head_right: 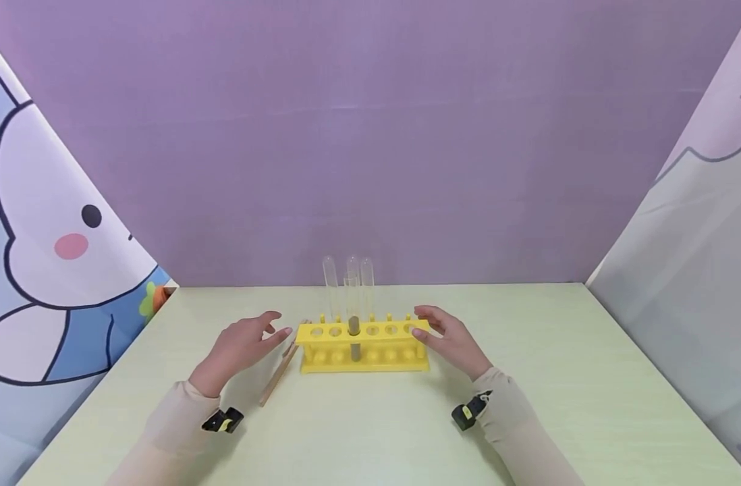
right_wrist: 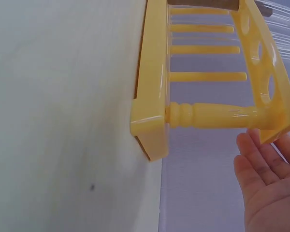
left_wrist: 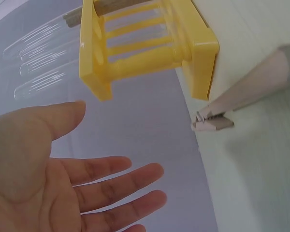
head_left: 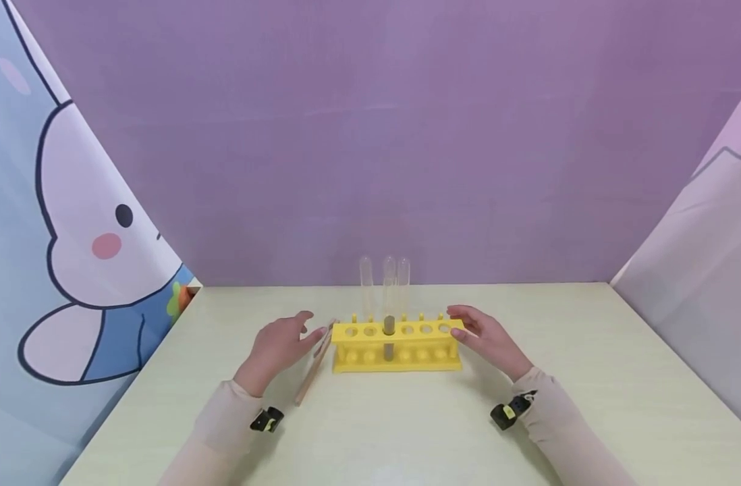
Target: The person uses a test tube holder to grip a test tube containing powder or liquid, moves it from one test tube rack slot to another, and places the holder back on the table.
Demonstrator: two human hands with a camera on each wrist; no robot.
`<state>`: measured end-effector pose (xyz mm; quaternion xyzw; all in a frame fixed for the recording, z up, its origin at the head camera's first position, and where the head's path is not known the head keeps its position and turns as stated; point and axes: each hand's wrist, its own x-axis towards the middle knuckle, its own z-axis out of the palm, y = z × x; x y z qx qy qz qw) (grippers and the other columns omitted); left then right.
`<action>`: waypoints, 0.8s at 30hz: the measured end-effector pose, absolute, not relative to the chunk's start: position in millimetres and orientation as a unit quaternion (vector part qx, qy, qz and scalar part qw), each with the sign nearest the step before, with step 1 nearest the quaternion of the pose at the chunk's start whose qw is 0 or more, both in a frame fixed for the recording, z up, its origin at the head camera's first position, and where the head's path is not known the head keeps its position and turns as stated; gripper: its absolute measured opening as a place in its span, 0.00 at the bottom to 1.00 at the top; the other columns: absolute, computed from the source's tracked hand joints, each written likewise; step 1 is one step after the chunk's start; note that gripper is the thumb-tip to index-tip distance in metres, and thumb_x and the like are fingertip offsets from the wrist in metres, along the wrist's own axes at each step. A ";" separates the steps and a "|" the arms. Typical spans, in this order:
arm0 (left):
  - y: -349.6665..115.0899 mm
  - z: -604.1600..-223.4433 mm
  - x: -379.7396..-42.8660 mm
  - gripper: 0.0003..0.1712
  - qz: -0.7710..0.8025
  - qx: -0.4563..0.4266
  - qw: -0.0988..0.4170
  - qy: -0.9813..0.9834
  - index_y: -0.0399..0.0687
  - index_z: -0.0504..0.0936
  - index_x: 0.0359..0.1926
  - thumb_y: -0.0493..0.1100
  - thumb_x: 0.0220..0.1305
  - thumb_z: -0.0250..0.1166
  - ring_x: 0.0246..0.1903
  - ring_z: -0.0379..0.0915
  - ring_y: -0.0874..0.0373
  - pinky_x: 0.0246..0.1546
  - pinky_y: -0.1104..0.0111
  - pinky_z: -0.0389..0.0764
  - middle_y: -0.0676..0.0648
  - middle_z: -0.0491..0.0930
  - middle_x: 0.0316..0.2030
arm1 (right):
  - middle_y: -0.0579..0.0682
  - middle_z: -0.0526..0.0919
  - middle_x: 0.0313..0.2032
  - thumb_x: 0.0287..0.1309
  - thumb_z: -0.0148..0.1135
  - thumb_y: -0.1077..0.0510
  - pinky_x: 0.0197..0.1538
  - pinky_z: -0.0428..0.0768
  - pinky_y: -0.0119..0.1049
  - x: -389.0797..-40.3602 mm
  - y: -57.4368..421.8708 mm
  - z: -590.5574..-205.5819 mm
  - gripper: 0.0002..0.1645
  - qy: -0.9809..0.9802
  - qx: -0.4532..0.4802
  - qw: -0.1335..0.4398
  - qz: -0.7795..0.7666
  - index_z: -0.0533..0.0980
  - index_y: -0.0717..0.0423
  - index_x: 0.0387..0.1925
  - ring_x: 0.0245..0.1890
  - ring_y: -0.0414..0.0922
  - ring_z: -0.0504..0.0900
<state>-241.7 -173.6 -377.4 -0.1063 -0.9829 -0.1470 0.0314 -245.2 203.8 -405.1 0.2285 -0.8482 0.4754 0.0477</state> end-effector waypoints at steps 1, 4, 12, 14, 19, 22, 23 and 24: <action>-172.4 -378.0 -242.2 0.32 -0.148 -0.106 0.028 -0.983 0.43 0.71 0.60 0.59 0.65 0.55 0.38 0.79 0.48 0.30 0.58 0.76 0.44 0.82 0.42 | 0.66 0.73 0.56 0.61 0.59 0.62 0.60 0.66 0.53 -245.0 203.6 -405.4 0.27 -0.849 0.227 0.047 0.475 0.65 0.69 0.60 0.58 0.60 0.71; -168.7 -379.6 -243.5 0.32 -0.148 -0.101 0.019 -0.984 0.42 0.71 0.60 0.59 0.64 0.57 0.39 0.79 0.48 0.32 0.58 0.76 0.43 0.82 0.43 | 0.62 0.73 0.57 0.60 0.62 0.57 0.61 0.65 0.52 -247.7 205.0 -410.2 0.29 -0.849 0.226 0.043 0.477 0.67 0.66 0.59 0.60 0.59 0.69; -164.0 -386.3 -246.9 0.29 -0.135 -0.101 0.004 -0.986 0.38 0.75 0.54 0.55 0.61 0.62 0.39 0.79 0.46 0.35 0.56 0.77 0.41 0.83 0.40 | 0.59 0.74 0.57 0.57 0.64 0.56 0.61 0.66 0.53 -251.6 205.3 -414.0 0.28 -0.851 0.229 0.037 0.471 0.69 0.64 0.57 0.60 0.58 0.70; -162.9 -387.9 -247.8 0.27 -0.128 -0.101 0.001 -0.987 0.38 0.77 0.51 0.55 0.60 0.63 0.38 0.79 0.46 0.34 0.56 0.77 0.42 0.83 0.38 | 0.59 0.75 0.56 0.57 0.65 0.57 0.60 0.66 0.53 -251.6 204.7 -414.0 0.27 -0.852 0.224 0.037 0.472 0.69 0.64 0.56 0.59 0.57 0.71; -159.6 -392.1 -249.2 0.24 -0.103 -0.085 -0.026 -0.991 0.40 0.79 0.46 0.54 0.58 0.65 0.29 0.75 0.53 0.29 0.61 0.75 0.46 0.81 0.30 | 0.59 0.76 0.54 0.55 0.66 0.59 0.60 0.67 0.53 -250.2 204.8 -414.5 0.27 -0.852 0.205 0.031 0.481 0.70 0.64 0.55 0.55 0.56 0.74; -157.0 -394.7 -249.3 0.20 -0.096 -0.071 -0.044 -0.992 0.41 0.80 0.40 0.53 0.57 0.67 0.24 0.69 0.56 0.25 0.64 0.72 0.48 0.77 0.25 | 0.59 0.77 0.52 0.55 0.66 0.58 0.59 0.67 0.53 -249.0 205.5 -414.9 0.26 -0.851 0.201 0.031 0.484 0.71 0.63 0.54 0.55 0.56 0.75; -156.0 -395.6 -249.2 0.19 -0.093 -0.067 -0.047 -0.992 0.42 0.80 0.38 0.53 0.56 0.67 0.24 0.68 0.57 0.24 0.65 0.71 0.48 0.76 0.24 | 0.59 0.77 0.52 0.55 0.66 0.58 0.59 0.67 0.53 -248.7 205.6 -415.0 0.26 -0.851 0.203 0.031 0.483 0.71 0.63 0.54 0.55 0.56 0.75; -155.0 -396.5 -248.9 0.17 -0.092 -0.065 -0.050 -0.992 0.42 0.79 0.35 0.52 0.56 0.68 0.23 0.68 0.57 0.24 0.66 0.70 0.48 0.76 0.23 | 0.59 0.77 0.52 0.56 0.66 0.58 0.59 0.67 0.53 -248.4 205.8 -415.0 0.26 -0.850 0.205 0.032 0.484 0.71 0.63 0.54 0.55 0.57 0.75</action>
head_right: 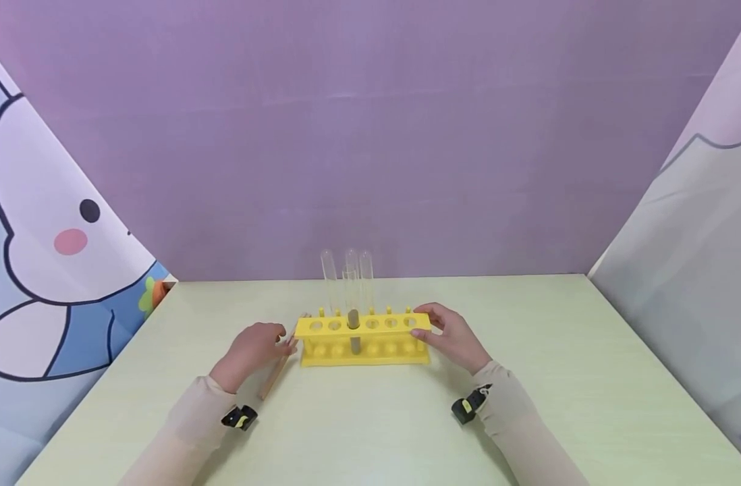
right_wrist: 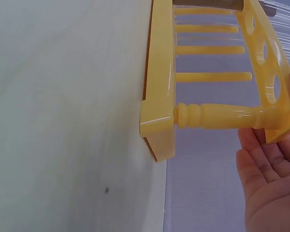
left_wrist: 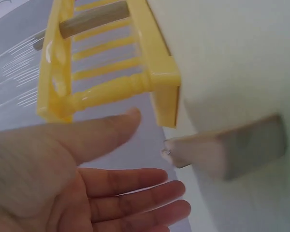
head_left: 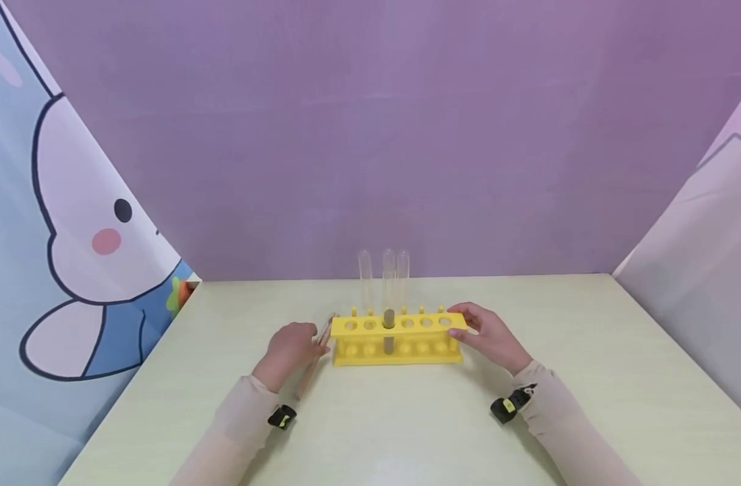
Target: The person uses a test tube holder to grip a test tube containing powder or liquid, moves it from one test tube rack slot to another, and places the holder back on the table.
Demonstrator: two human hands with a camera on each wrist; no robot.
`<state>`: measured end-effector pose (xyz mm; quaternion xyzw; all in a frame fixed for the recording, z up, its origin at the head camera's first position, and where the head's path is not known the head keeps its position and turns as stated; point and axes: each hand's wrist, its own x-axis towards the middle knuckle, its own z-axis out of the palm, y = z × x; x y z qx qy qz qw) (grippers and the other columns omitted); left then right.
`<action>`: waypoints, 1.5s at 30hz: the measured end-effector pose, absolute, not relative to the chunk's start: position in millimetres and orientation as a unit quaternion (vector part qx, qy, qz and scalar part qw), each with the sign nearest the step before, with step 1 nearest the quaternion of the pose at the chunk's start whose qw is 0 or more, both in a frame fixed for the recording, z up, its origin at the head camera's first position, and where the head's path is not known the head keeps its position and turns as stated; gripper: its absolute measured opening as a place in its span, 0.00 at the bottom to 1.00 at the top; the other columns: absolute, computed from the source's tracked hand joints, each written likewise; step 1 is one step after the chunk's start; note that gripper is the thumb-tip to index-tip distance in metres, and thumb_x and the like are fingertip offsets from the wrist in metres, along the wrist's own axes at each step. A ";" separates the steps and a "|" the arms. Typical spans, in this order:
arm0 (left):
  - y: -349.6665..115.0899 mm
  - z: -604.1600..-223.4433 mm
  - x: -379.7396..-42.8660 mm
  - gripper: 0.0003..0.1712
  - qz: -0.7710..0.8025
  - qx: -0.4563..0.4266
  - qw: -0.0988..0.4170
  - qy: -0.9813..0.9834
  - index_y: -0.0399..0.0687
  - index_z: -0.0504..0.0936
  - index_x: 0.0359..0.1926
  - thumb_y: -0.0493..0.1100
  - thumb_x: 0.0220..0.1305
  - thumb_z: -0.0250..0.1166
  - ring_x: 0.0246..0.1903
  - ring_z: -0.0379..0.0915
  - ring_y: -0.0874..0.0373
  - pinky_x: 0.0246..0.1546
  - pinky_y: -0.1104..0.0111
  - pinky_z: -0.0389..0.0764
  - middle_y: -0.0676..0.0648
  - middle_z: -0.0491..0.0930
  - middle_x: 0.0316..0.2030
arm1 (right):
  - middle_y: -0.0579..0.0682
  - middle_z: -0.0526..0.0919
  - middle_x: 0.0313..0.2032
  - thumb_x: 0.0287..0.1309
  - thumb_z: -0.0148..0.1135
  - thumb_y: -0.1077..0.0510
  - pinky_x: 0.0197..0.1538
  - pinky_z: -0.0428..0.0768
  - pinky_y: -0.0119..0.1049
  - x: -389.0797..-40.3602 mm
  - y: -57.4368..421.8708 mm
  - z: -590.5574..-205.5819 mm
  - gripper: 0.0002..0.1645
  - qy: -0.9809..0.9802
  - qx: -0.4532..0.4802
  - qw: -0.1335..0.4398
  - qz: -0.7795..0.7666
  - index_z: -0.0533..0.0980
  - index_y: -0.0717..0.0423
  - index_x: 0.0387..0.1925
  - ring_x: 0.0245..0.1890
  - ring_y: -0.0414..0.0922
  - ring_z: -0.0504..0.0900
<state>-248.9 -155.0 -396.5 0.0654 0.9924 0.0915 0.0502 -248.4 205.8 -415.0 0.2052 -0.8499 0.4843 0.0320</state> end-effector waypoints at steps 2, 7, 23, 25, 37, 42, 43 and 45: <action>-152.8 -398.4 -249.4 0.15 0.089 0.063 0.055 0.993 0.44 0.77 0.29 0.51 0.56 0.69 0.22 0.67 0.57 0.23 0.68 0.69 0.49 0.74 0.21 | 0.59 0.77 0.52 0.56 0.66 0.57 0.60 0.67 0.53 -249.7 206.1 -416.3 0.25 -0.847 0.208 0.032 0.488 0.71 0.63 0.53 0.55 0.56 0.75; -149.4 -404.5 -251.9 0.16 0.084 0.059 0.051 0.993 0.45 0.74 0.23 0.48 0.55 0.70 0.21 0.67 0.58 0.22 0.68 0.68 0.51 0.72 0.19 | 0.60 0.77 0.52 0.56 0.65 0.58 0.60 0.67 0.54 -253.3 206.8 -420.6 0.25 -0.839 0.215 0.030 0.499 0.71 0.64 0.53 0.54 0.55 0.75; -146.1 -417.7 -265.3 0.18 0.040 0.029 0.076 0.996 0.46 0.72 0.24 0.51 0.55 0.69 0.22 0.68 0.56 0.21 0.67 0.69 0.49 0.71 0.20 | 0.58 0.78 0.51 0.55 0.66 0.57 0.60 0.67 0.52 -263.2 208.5 -432.4 0.25 -0.838 0.219 0.032 0.499 0.71 0.63 0.52 0.55 0.55 0.75; -146.7 -418.8 -266.2 0.17 0.038 0.031 0.075 0.996 0.45 0.73 0.24 0.51 0.55 0.69 0.22 0.68 0.56 0.22 0.66 0.70 0.49 0.71 0.20 | 0.58 0.78 0.51 0.55 0.66 0.56 0.60 0.66 0.52 -264.5 208.7 -433.8 0.25 -0.837 0.222 0.033 0.499 0.71 0.62 0.53 0.55 0.55 0.75; -150.8 -419.5 -268.9 0.11 0.041 0.033 0.072 0.996 0.45 0.74 0.25 0.45 0.58 0.64 0.23 0.69 0.54 0.24 0.63 0.72 0.47 0.72 0.22 | 0.60 0.77 0.51 0.57 0.64 0.59 0.61 0.65 0.53 -265.8 208.1 -436.3 0.24 -0.832 0.226 0.026 0.506 0.70 0.65 0.53 0.55 0.56 0.75; -154.2 -420.1 -270.5 0.14 0.044 0.036 0.066 0.996 0.46 0.74 0.25 0.49 0.60 0.61 0.22 0.69 0.54 0.23 0.62 0.70 0.48 0.72 0.21 | 0.59 0.77 0.51 0.56 0.64 0.59 0.61 0.65 0.53 -266.0 208.1 -436.7 0.24 -0.834 0.225 0.027 0.504 0.70 0.64 0.53 0.55 0.55 0.75; -155.0 -419.8 -271.1 0.13 0.045 0.036 0.065 0.996 0.46 0.74 0.26 0.49 0.60 0.61 0.22 0.69 0.54 0.23 0.62 0.70 0.48 0.72 0.21 | 0.59 0.77 0.51 0.56 0.65 0.59 0.61 0.65 0.53 -266.5 208.3 -436.9 0.24 -0.834 0.225 0.028 0.503 0.71 0.64 0.53 0.55 0.55 0.75; -155.9 -418.7 -272.5 0.12 0.053 0.037 0.059 0.996 0.46 0.74 0.27 0.49 0.60 0.61 0.22 0.69 0.53 0.23 0.62 0.69 0.48 0.72 0.21 | 0.58 0.78 0.51 0.56 0.65 0.58 0.61 0.65 0.52 -266.8 208.4 -436.5 0.24 -0.835 0.224 0.029 0.501 0.71 0.63 0.52 0.54 0.54 0.75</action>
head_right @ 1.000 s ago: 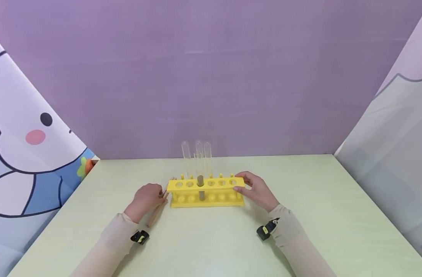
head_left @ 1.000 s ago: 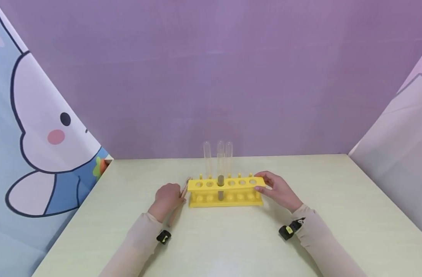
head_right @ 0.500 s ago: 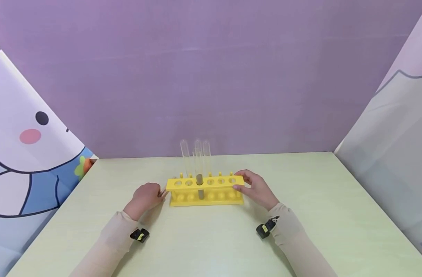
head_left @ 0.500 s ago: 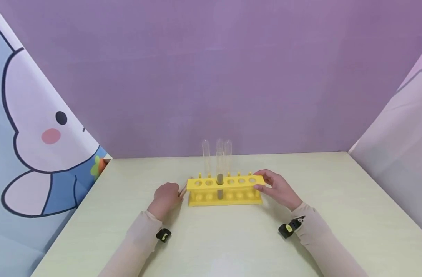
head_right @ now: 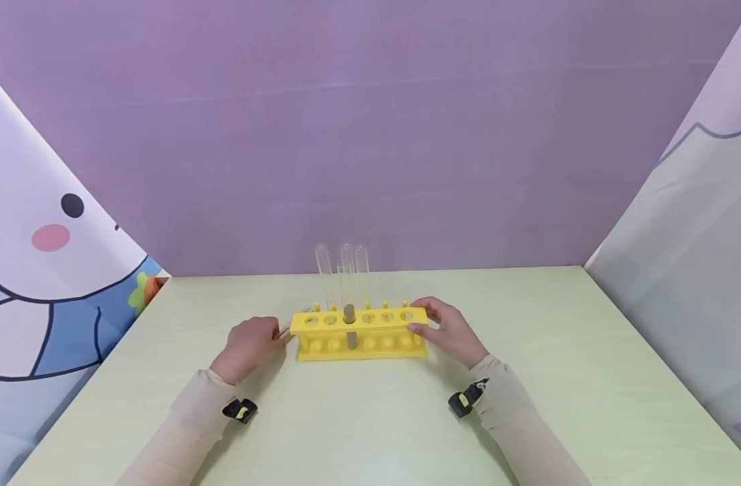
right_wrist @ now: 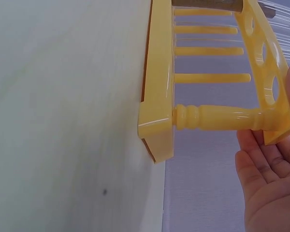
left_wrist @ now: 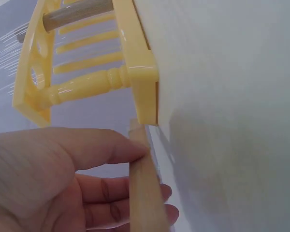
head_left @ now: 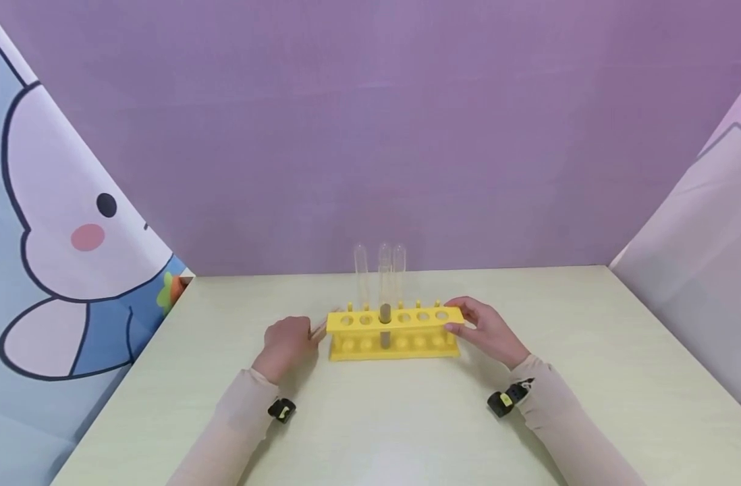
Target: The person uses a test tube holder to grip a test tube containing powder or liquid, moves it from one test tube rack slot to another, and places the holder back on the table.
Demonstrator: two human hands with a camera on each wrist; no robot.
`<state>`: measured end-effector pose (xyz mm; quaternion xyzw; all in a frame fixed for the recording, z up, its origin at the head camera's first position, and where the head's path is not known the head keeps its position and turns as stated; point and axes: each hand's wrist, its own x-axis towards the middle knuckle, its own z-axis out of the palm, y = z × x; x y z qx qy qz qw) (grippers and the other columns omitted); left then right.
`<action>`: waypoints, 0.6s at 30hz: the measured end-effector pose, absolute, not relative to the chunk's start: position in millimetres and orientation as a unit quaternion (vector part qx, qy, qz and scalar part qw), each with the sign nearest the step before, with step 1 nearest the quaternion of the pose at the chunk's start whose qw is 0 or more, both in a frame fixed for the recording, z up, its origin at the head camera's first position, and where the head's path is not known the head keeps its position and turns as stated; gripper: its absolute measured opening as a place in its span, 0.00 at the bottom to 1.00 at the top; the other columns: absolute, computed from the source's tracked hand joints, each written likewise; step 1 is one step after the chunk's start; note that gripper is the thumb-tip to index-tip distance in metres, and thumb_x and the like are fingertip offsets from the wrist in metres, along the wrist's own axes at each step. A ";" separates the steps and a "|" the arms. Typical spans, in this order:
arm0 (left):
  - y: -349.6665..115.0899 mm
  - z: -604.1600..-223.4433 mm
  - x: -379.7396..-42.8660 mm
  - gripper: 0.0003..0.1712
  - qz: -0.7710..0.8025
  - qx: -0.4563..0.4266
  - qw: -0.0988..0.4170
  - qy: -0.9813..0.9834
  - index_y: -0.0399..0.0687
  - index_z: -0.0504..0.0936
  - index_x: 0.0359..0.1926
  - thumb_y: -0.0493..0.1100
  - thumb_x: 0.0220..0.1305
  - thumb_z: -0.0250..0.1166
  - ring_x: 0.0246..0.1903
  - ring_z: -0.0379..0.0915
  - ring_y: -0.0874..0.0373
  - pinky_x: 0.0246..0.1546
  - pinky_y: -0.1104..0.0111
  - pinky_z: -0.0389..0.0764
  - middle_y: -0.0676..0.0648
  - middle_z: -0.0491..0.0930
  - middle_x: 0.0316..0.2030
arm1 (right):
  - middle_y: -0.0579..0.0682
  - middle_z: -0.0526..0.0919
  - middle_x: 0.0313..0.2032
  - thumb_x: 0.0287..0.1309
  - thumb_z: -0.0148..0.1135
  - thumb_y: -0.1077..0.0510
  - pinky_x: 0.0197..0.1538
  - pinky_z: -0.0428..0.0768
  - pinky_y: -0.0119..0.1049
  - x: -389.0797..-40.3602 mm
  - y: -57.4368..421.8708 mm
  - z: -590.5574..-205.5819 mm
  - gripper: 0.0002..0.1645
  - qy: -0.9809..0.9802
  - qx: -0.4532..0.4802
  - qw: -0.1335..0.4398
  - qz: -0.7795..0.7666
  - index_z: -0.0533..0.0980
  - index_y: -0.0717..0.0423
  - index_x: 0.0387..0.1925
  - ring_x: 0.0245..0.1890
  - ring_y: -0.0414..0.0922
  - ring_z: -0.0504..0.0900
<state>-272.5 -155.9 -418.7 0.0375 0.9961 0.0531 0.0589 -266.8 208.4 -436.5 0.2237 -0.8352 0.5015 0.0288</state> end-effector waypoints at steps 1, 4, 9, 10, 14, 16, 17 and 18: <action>-156.5 -418.0 -272.8 0.11 0.055 0.038 0.056 0.996 0.46 0.74 0.28 0.48 0.60 0.62 0.22 0.69 0.54 0.23 0.62 0.69 0.48 0.72 0.21 | 0.58 0.78 0.51 0.56 0.65 0.58 0.61 0.66 0.52 -267.1 208.4 -436.7 0.24 -0.837 0.224 0.030 0.499 0.71 0.63 0.52 0.54 0.55 0.75; -157.4 -413.4 -272.8 0.09 0.059 0.036 0.053 0.996 0.45 0.74 0.30 0.45 0.59 0.62 0.22 0.69 0.53 0.22 0.62 0.69 0.48 0.72 0.22 | 0.58 0.78 0.51 0.55 0.65 0.58 0.60 0.66 0.52 -267.2 208.1 -436.5 0.24 -0.838 0.223 0.033 0.497 0.71 0.63 0.52 0.55 0.55 0.75; -160.4 -408.7 -273.1 0.11 0.064 0.034 0.035 0.997 0.42 0.72 0.31 0.46 0.61 0.61 0.20 0.68 0.53 0.19 0.64 0.68 0.47 0.71 0.20 | 0.59 0.77 0.51 0.56 0.65 0.59 0.61 0.66 0.53 -266.2 207.3 -435.6 0.24 -0.836 0.228 0.034 0.497 0.71 0.64 0.53 0.54 0.55 0.75; -161.1 -408.5 -273.2 0.11 0.066 0.033 0.031 0.997 0.41 0.71 0.32 0.45 0.62 0.60 0.19 0.67 0.53 0.18 0.65 0.68 0.46 0.71 0.20 | 0.60 0.77 0.51 0.56 0.65 0.59 0.61 0.66 0.53 -265.9 207.0 -435.1 0.24 -0.837 0.227 0.034 0.498 0.71 0.64 0.53 0.54 0.55 0.75; -161.5 -406.5 -273.2 0.14 0.076 0.033 0.014 0.996 0.36 0.69 0.42 0.44 0.64 0.55 0.16 0.66 0.53 0.15 0.64 0.67 0.45 0.70 0.18 | 0.60 0.77 0.51 0.56 0.65 0.59 0.61 0.66 0.53 -264.4 206.0 -432.5 0.24 -0.838 0.223 0.036 0.496 0.71 0.64 0.53 0.54 0.54 0.75; -161.4 -405.6 -272.8 0.17 0.087 0.032 0.006 0.996 0.34 0.67 0.46 0.44 0.65 0.53 0.15 0.66 0.52 0.14 0.64 0.66 0.44 0.70 0.18 | 0.60 0.77 0.52 0.56 0.65 0.60 0.61 0.66 0.53 -264.1 205.7 -431.7 0.24 -0.840 0.222 0.036 0.493 0.71 0.65 0.53 0.55 0.55 0.74; -161.2 -404.7 -272.3 0.18 0.094 0.031 0.002 0.995 0.32 0.66 0.48 0.44 0.65 0.53 0.15 0.66 0.52 0.14 0.64 0.66 0.44 0.70 0.18 | 0.61 0.77 0.52 0.56 0.65 0.59 0.61 0.66 0.53 -263.9 205.6 -431.2 0.25 -0.841 0.221 0.036 0.492 0.71 0.65 0.53 0.55 0.55 0.74; -160.9 -403.9 -271.9 0.19 0.101 0.031 -0.002 0.994 0.32 0.66 0.48 0.44 0.65 0.52 0.15 0.66 0.52 0.14 0.64 0.66 0.44 0.70 0.18 | 0.61 0.76 0.52 0.56 0.65 0.60 0.60 0.66 0.53 -264.0 205.6 -431.3 0.25 -0.842 0.220 0.035 0.491 0.71 0.65 0.53 0.56 0.56 0.74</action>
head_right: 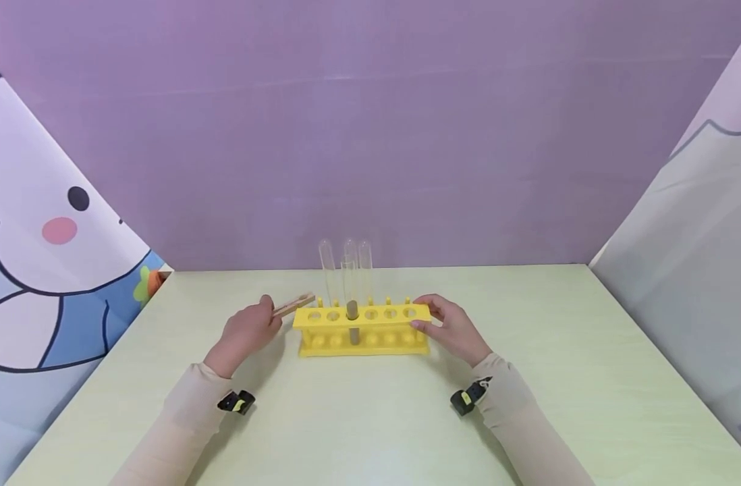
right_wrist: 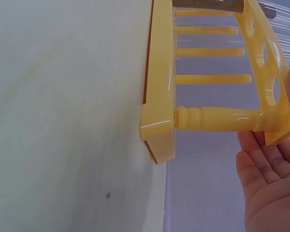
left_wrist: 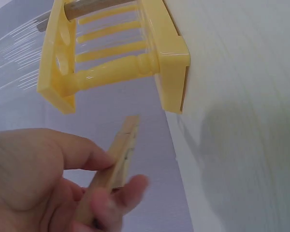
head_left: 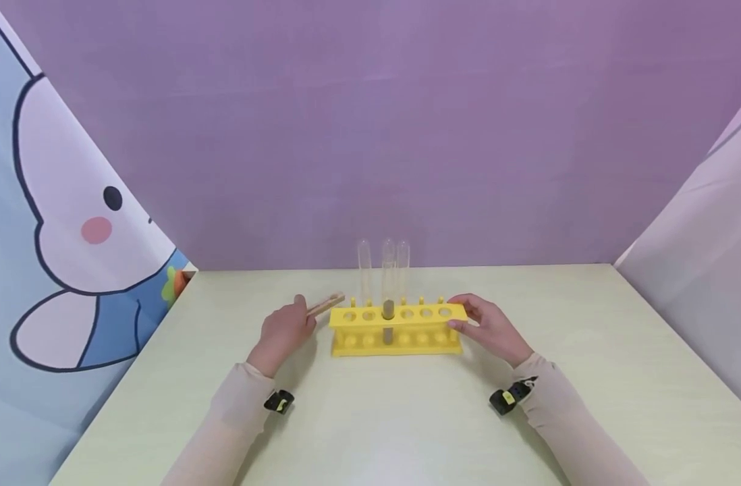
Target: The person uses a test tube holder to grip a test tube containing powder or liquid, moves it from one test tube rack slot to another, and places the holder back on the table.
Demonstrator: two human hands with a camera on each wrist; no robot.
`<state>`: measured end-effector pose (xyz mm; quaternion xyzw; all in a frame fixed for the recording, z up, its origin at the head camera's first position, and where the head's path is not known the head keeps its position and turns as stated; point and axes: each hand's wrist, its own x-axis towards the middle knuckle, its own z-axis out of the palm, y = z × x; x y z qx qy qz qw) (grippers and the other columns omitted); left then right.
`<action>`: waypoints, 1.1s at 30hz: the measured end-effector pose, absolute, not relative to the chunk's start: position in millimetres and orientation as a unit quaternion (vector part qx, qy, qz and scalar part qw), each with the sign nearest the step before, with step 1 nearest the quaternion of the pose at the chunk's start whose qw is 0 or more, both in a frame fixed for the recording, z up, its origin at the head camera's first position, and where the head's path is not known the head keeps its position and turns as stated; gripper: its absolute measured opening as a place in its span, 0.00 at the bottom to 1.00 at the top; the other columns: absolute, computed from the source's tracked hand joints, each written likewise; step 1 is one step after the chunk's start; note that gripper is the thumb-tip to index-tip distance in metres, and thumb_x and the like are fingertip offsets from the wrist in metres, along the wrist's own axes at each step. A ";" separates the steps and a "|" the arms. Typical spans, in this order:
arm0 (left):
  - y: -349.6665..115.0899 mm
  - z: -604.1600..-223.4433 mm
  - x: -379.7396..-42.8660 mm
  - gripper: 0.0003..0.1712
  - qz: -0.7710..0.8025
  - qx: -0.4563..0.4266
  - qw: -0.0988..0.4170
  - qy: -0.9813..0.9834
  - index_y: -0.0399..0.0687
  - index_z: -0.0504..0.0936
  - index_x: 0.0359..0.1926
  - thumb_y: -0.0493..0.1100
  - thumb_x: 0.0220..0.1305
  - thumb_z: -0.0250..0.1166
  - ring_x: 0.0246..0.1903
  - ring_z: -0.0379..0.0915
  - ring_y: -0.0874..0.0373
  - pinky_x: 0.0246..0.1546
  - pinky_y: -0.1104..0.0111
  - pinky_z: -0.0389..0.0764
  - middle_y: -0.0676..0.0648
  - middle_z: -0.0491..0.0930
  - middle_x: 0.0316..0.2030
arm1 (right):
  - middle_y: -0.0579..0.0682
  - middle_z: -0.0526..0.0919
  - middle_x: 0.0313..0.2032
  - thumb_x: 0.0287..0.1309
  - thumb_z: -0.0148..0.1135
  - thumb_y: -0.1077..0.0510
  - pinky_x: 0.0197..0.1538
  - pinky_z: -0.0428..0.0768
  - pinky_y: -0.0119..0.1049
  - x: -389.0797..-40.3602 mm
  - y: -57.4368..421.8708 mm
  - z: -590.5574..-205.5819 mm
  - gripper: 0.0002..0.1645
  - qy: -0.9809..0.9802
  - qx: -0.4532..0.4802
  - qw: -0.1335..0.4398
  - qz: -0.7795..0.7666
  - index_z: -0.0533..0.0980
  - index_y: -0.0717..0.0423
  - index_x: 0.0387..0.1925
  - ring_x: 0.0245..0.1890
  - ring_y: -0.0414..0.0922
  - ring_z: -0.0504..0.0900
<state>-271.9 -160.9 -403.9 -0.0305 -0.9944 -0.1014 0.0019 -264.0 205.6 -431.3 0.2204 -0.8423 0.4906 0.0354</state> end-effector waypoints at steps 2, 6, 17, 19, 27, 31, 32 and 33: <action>-159.0 -402.1 -271.5 0.18 -0.113 -0.033 0.010 -0.993 0.31 0.67 0.47 0.44 0.65 0.52 0.15 0.65 0.52 0.13 0.64 0.66 0.44 0.70 0.18 | 0.61 0.76 0.53 0.56 0.65 0.59 0.60 0.66 0.53 -262.7 207.4 -430.8 0.25 -0.845 0.217 0.034 0.488 0.71 0.65 0.53 0.56 0.56 0.74; -155.5 -397.0 -269.5 0.14 -0.124 -0.041 0.031 -0.991 0.35 0.69 0.37 0.45 0.65 0.52 0.15 0.65 0.53 0.13 0.65 0.66 0.44 0.69 0.18 | 0.61 0.76 0.53 0.56 0.65 0.60 0.61 0.65 0.53 -261.2 211.1 -431.4 0.24 -0.846 0.213 0.034 0.488 0.71 0.66 0.53 0.56 0.56 0.74; -158.6 -380.9 -264.1 0.14 -0.110 -0.051 0.051 -0.991 0.37 0.70 0.33 0.45 0.66 0.53 0.15 0.64 0.52 0.14 0.65 0.65 0.44 0.68 0.18 | 0.61 0.77 0.52 0.56 0.64 0.59 0.61 0.65 0.52 -264.8 208.7 -434.1 0.24 -0.840 0.216 0.032 0.497 0.71 0.66 0.52 0.55 0.56 0.75; -160.2 -376.3 -261.6 0.13 -0.112 -0.054 0.055 -0.991 0.37 0.70 0.33 0.45 0.66 0.52 0.15 0.64 0.52 0.14 0.64 0.65 0.44 0.68 0.18 | 0.61 0.77 0.52 0.56 0.65 0.60 0.61 0.66 0.52 -265.2 207.7 -435.2 0.24 -0.840 0.214 0.031 0.498 0.71 0.65 0.52 0.55 0.56 0.75; -163.5 -353.2 -252.8 0.13 -0.098 -0.069 0.067 -0.990 0.37 0.69 0.33 0.44 0.67 0.52 0.14 0.63 0.52 0.13 0.64 0.64 0.44 0.68 0.17 | 0.63 0.77 0.52 0.56 0.64 0.63 0.60 0.66 0.54 -261.9 204.3 -429.8 0.23 -0.850 0.203 0.036 0.484 0.72 0.67 0.52 0.55 0.57 0.75; -165.2 -340.3 -248.4 0.14 -0.091 -0.069 0.060 -0.992 0.38 0.69 0.33 0.46 0.68 0.51 0.16 0.65 0.49 0.15 0.60 0.65 0.44 0.69 0.18 | 0.66 0.77 0.51 0.56 0.63 0.66 0.59 0.67 0.54 -253.0 199.8 -415.3 0.22 -0.850 0.204 0.031 0.485 0.71 0.71 0.52 0.54 0.60 0.75; -165.6 -337.5 -247.4 0.14 -0.089 -0.070 0.059 -0.992 0.38 0.69 0.33 0.46 0.68 0.51 0.16 0.66 0.49 0.15 0.60 0.66 0.44 0.69 0.18 | 0.66 0.77 0.50 0.56 0.63 0.67 0.59 0.67 0.54 -250.8 198.9 -411.8 0.22 -0.851 0.204 0.030 0.484 0.71 0.72 0.51 0.53 0.60 0.75; -165.8 -334.9 -246.5 0.14 -0.087 -0.071 0.059 -0.992 0.39 0.69 0.32 0.46 0.68 0.50 0.16 0.66 0.49 0.15 0.59 0.66 0.44 0.69 0.18 | 0.66 0.77 0.50 0.56 0.63 0.67 0.59 0.68 0.53 -248.9 198.0 -408.6 0.22 -0.852 0.204 0.029 0.482 0.71 0.72 0.51 0.53 0.60 0.76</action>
